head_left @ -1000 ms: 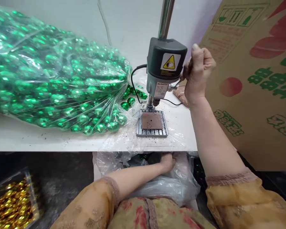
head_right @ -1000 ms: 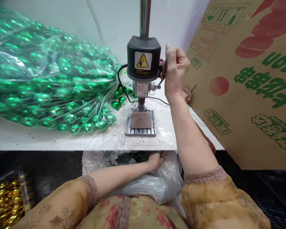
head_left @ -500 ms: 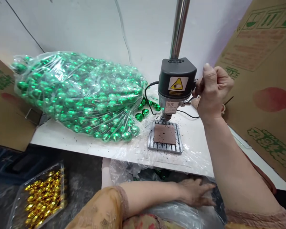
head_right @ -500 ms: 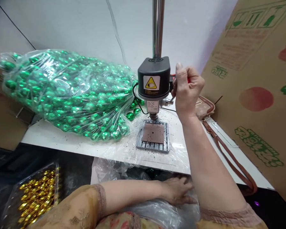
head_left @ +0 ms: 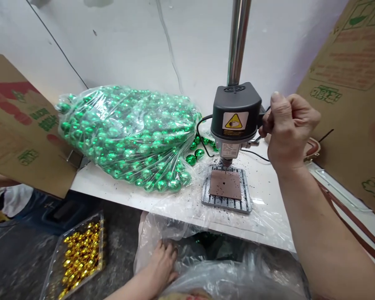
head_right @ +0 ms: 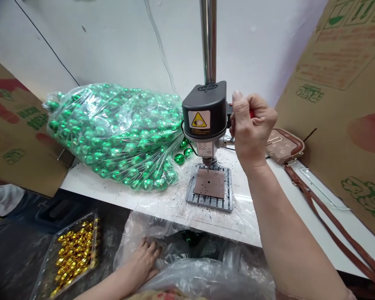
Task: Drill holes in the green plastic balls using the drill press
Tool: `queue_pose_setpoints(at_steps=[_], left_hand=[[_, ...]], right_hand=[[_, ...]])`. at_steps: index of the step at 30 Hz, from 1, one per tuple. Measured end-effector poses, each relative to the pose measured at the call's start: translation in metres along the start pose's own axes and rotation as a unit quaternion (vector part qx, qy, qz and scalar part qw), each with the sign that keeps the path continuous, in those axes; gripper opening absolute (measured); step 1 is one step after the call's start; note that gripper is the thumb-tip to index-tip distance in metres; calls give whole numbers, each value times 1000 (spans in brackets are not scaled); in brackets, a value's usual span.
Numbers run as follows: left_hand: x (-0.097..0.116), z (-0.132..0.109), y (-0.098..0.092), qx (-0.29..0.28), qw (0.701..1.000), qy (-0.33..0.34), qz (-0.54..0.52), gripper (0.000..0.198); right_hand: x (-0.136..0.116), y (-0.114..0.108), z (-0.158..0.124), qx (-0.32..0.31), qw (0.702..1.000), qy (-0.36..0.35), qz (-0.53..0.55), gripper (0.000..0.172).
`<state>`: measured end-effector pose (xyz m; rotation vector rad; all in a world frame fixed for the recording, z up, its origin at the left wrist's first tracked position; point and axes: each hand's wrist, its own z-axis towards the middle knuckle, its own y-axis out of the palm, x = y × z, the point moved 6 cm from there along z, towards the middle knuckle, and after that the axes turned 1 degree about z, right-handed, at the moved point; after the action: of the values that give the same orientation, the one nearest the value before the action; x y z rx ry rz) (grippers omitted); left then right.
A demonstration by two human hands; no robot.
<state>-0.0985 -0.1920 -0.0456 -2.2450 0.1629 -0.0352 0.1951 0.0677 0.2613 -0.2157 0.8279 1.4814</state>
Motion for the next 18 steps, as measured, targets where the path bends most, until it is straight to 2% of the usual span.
queue_pose_setpoints(at_steps=[2,3,5,7,9,10,11,12,15,17,18], left_hand=[[-8,-13,-8,-14,1000,9,-13,66],[-8,-20,-19,-19,999,28,-37,64],[1,-34,-56,-17,989,81,-122,53],[13,-43,-101,16,963,113,-242,41],[29,-44,-139,65,938,126,-315,42],[42,-39,-148,71,930,148,-328,46],[59,-32,-150,56,926,181,-327,49],[78,-22,-144,27,923,215,-318,54],[145,23,-94,-106,909,287,-283,72],[194,53,-60,-165,880,345,-282,66],[218,63,-43,-221,854,384,-274,59]], right_hand=[[-1,-1,-1,2,1000,3,-9,49],[-1,-1,-1,1,1000,4,-11,48],[-1,-1,-1,0,1000,2,-12,47],[-1,-1,-1,-2,1000,-1,-8,47],[-1,-1,-1,-1,1000,-2,-5,46],[-1,-1,-1,0,1000,-2,-5,46],[-1,-1,-1,1,1000,-3,-5,46],[-1,-1,-2,2,1000,-5,-6,47],[-1,0,-2,-1,1000,-11,-9,49],[-1,0,-2,-3,1000,-15,-8,50],[-2,-1,-2,-4,1000,-18,-7,50]])
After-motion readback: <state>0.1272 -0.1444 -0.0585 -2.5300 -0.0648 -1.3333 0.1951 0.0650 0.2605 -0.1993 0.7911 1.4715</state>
